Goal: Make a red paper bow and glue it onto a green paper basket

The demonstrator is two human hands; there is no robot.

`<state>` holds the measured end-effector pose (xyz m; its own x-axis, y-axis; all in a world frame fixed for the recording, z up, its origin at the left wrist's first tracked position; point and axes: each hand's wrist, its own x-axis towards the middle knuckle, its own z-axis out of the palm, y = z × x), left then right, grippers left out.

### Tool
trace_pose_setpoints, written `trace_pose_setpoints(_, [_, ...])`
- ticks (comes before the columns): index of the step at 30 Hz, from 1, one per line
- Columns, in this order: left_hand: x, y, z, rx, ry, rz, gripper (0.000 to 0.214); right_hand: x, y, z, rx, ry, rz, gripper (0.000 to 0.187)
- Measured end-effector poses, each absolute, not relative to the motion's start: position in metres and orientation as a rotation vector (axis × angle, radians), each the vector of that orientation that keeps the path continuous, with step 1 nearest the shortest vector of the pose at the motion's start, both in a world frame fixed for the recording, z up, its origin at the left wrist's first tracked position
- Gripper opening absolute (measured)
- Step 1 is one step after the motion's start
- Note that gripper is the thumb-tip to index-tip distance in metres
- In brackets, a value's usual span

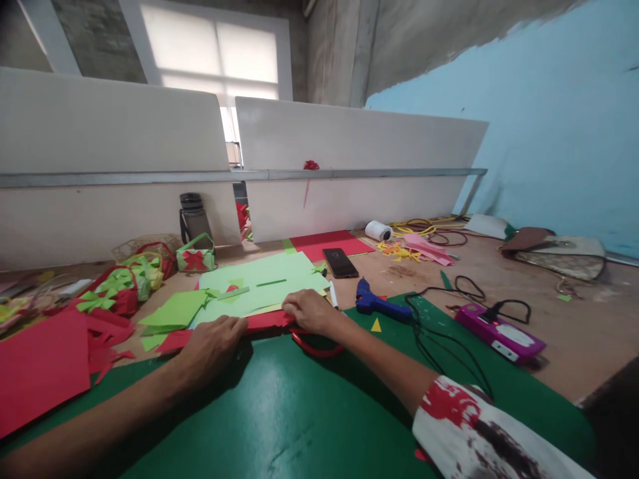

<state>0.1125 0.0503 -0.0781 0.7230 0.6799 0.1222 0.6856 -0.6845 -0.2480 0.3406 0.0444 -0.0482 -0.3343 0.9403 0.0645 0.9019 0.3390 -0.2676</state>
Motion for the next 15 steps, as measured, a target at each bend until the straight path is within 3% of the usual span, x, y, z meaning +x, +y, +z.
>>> trace_pose_setpoints(15, [0.101, 0.013, -0.081, -2.631, -0.732, -0.048, 0.017, 0.307, 0.063, -0.037, -1.631, -2.546, 0.259, 0.025])
